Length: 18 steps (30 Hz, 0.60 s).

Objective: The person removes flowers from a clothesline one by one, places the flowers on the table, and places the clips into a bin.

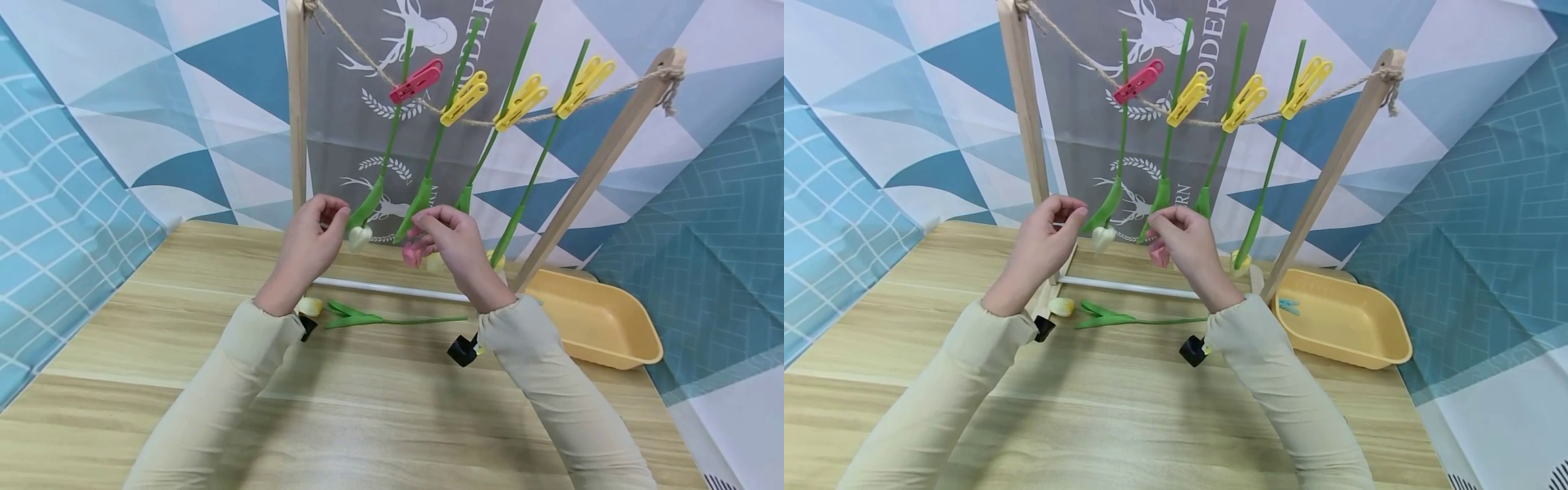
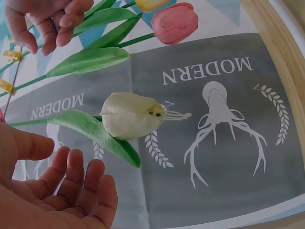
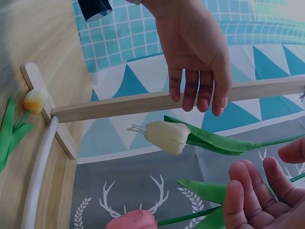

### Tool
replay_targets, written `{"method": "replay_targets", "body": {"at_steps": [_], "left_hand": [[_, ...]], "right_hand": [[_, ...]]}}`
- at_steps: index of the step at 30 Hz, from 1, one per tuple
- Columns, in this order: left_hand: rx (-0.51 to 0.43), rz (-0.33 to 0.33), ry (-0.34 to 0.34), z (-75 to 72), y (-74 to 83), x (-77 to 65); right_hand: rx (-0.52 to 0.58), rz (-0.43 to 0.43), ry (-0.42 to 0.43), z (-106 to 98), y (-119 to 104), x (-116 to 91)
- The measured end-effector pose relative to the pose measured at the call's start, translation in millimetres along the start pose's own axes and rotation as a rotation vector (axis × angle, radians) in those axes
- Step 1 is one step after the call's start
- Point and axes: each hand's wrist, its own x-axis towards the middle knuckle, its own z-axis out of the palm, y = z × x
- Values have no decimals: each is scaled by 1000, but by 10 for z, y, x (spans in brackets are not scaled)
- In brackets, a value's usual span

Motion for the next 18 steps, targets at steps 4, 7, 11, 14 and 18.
{"method": "replay_targets", "body": {"at_steps": [4,7,11,14,18], "left_hand": [[-9,19,5,16,3,17],[-14,29,11,24,17,27],[-12,30,8,36,38,51],[-13,34,6,39,50,71],[-21,44,14,36,72,94]], "right_hand": [[-9,-4,2,2,-20,17],[-5,-9,6,-2,-34,27],[1,-20,12,-8,-48,33],[3,-22,14,-5,-64,35],[13,-24,16,3,-94,41]]}}
